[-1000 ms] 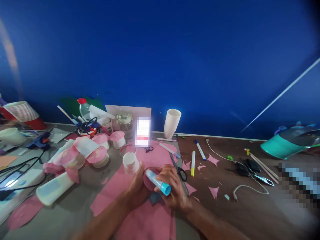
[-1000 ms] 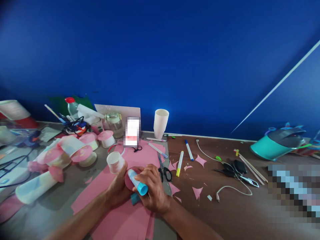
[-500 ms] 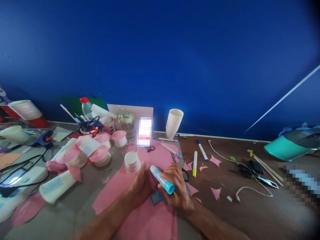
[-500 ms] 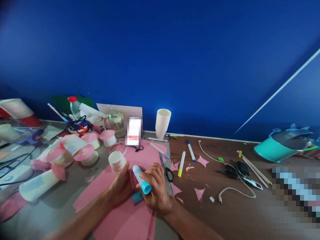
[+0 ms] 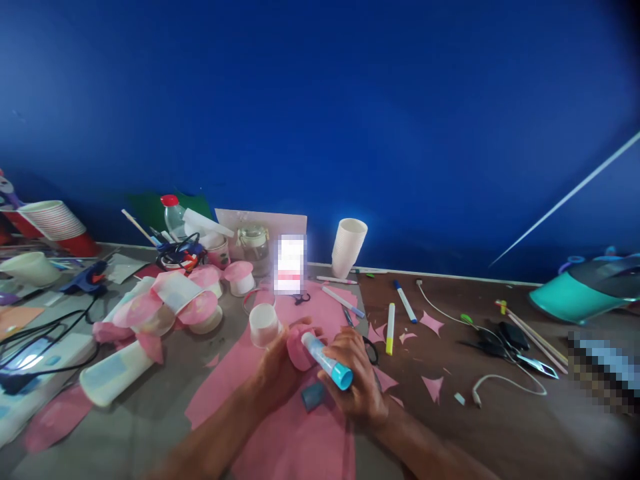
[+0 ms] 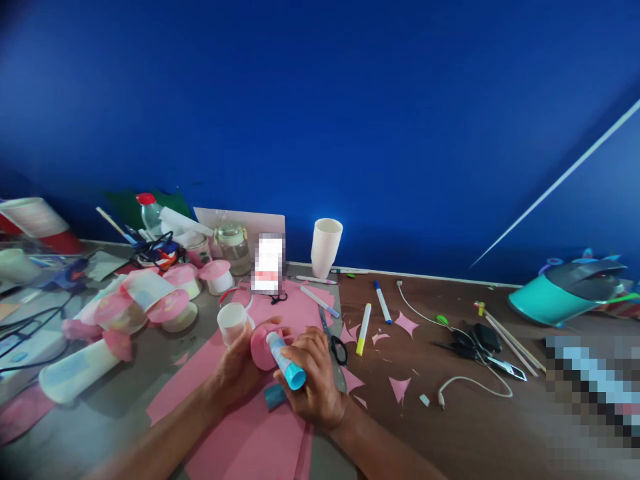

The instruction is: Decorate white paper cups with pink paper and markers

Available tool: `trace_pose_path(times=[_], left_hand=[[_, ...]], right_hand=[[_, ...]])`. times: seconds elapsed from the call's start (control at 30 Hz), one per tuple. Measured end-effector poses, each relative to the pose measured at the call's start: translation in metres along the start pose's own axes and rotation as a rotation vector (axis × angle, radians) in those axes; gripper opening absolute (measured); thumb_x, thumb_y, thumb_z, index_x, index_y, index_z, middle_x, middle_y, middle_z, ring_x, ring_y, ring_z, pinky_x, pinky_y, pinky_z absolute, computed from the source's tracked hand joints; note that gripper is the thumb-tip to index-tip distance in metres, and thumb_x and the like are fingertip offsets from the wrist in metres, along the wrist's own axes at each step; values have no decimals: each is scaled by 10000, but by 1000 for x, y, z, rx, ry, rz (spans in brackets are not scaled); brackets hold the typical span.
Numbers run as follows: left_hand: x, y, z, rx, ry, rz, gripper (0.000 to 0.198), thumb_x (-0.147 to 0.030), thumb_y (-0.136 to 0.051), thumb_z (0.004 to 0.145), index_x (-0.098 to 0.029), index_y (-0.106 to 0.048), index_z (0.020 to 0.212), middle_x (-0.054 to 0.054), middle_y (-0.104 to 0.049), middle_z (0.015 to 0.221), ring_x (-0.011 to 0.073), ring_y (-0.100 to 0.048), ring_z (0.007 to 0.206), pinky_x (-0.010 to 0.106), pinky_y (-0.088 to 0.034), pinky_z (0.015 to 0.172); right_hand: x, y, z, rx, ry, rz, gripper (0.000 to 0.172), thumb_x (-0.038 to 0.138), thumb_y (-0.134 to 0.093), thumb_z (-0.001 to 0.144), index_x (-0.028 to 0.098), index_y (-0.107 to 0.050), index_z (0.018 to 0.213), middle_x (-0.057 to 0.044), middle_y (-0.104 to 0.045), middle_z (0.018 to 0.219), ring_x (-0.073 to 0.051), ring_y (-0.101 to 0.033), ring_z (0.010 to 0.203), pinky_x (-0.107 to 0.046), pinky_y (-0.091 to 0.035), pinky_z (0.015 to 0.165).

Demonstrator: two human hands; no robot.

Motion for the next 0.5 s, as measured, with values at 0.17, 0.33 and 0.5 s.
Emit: trace_pose_path(times=[0.17, 0.33, 0.5], left_hand=[[2, 1, 4, 20, -9, -25, 300, -325, -772, 833, -144, -702, 1062, 96, -759, 948, 273, -721, 992, 388, -527, 942], [2, 2, 5, 31, 26, -25, 264, -326, -743, 857, -137, -704, 1037, 109, -753, 939, 256, -718, 881, 326, -545, 716], [0, 2, 4, 7, 0, 56, 232, -298, -679, 908, -139, -700, 1076, 98, -749, 954, 234, -702, 830, 306, -526, 655]], right_hand=[[3, -5, 0, 92, 100, 20, 310, 180, -557, 935, 219, -542, 1242, -45, -642, 914, -227, -606, 848, -467, -479, 875], [-1, -7, 1, 135, 93, -36, 312, 178, -542, 937, 230, -552, 1245, -33, -638, 887, -219, -594, 823, -450, -483, 852], [-4, -4, 0, 144, 47, -111, 353, 141, -575, 899, 237, -575, 1239, -25, -637, 881, -226, -603, 846, -481, -456, 931]])
Point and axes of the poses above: each hand's wrist, its own z-axis towards the middle knuckle, its own y-axis out of the back of the hand, x = y × z, the point moved 3 cm from there along z, towards the middle knuckle
